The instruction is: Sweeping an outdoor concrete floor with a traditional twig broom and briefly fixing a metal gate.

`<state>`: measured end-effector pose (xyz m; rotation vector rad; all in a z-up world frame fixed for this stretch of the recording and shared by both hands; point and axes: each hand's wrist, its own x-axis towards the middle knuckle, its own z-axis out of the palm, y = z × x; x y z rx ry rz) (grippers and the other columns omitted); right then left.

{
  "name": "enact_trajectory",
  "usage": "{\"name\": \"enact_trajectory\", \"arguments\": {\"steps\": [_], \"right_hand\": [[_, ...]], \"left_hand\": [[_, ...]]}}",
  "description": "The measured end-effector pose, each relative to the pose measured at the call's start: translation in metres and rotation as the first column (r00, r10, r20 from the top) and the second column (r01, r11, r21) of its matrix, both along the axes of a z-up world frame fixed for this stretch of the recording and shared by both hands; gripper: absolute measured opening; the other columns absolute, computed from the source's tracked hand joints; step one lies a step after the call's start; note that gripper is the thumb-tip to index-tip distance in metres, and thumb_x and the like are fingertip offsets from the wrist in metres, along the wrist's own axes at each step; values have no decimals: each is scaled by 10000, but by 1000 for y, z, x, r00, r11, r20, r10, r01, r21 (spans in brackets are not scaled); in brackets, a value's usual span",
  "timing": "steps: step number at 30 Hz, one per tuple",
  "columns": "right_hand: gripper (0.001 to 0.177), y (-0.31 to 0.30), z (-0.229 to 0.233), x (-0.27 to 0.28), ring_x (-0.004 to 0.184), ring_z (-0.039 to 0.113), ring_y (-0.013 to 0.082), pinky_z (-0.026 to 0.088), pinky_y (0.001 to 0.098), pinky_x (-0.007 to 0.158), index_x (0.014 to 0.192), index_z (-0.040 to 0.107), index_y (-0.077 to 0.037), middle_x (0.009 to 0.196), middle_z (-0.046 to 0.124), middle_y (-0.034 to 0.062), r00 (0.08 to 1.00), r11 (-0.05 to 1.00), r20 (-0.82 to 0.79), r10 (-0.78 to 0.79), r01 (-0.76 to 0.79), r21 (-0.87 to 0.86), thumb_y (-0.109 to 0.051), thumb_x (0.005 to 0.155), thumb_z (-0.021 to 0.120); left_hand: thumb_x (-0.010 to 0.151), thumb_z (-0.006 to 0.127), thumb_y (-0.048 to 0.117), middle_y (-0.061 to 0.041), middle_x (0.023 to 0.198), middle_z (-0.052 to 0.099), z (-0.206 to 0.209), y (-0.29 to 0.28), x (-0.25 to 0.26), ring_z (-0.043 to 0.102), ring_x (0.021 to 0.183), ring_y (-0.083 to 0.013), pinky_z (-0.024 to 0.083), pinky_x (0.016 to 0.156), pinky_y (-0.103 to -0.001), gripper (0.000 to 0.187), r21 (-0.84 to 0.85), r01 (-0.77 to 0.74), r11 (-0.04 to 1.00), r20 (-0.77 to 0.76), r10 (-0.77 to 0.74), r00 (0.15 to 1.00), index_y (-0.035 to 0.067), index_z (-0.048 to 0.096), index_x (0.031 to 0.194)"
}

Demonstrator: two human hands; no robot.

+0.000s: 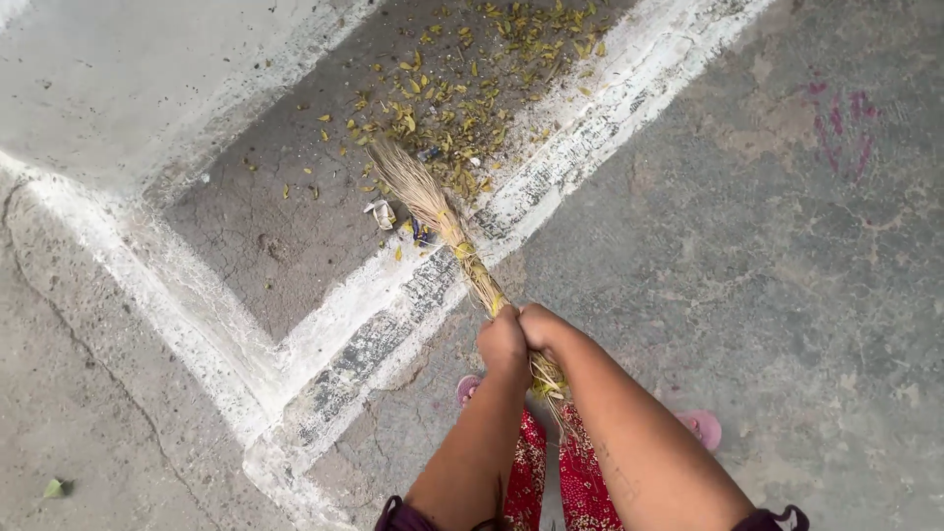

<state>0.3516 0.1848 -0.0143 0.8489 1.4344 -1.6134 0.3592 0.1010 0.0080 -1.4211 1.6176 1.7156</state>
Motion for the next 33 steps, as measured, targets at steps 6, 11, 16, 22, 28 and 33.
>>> {"name": "enact_trajectory", "arguments": {"steps": [6,11,16,22,28,33], "right_hand": [[312,5,-9,68,703,700,352,554,550,594,1032,676,148,907,706,250,937,939,78,-341,337,59,-132,925,589],[345,38,-47,153,678,689,346,559,528,586,1061,653,132,890,692,245,687,682,109,-718,727,-81,-160,941,514],[339,102,-66,312,701,680,332,560,511,626,1064,653,88,904,687,224,462,446,140,-876,886,-128,-188,948,493],[324,178,-109,540,808,685,323,570,491,742,1072,657,53,972,696,205,97,71,160,-982,985,-159,-214,967,506],[312,168,-116,718,866,666,297,548,468,744,1095,678,33,1010,698,173,-241,-240,28,-970,970,47,-214,987,523],[298,163,-31,733,876,674,266,562,443,755,1199,620,-37,1037,682,139,-496,-493,-54,-867,868,-59,-180,987,467]], "left_hand": [[802,673,319,-219,979,741,5,7,32,672,809,-290,540,742,-454,533,93,436,895,49,-441,896,-126,722,1091],[749,690,329,-200,983,751,9,52,89,705,843,-284,560,771,-427,531,14,661,750,-51,-660,750,-56,702,1114],[761,695,337,-279,1057,747,12,144,199,742,960,-353,557,856,-419,567,-178,938,298,31,-951,308,-65,702,1161],[847,611,298,-224,1377,606,24,250,407,576,1298,-377,456,1094,-443,534,-126,974,-188,240,-958,-154,79,648,1333],[818,598,261,-135,1336,679,45,287,584,638,1253,-330,509,1046,-447,467,-25,874,-486,215,-856,-470,194,723,1263],[734,718,374,-157,1237,706,22,277,630,684,1178,-325,526,1031,-407,573,-113,854,-508,42,-861,-507,230,685,1288]]}}
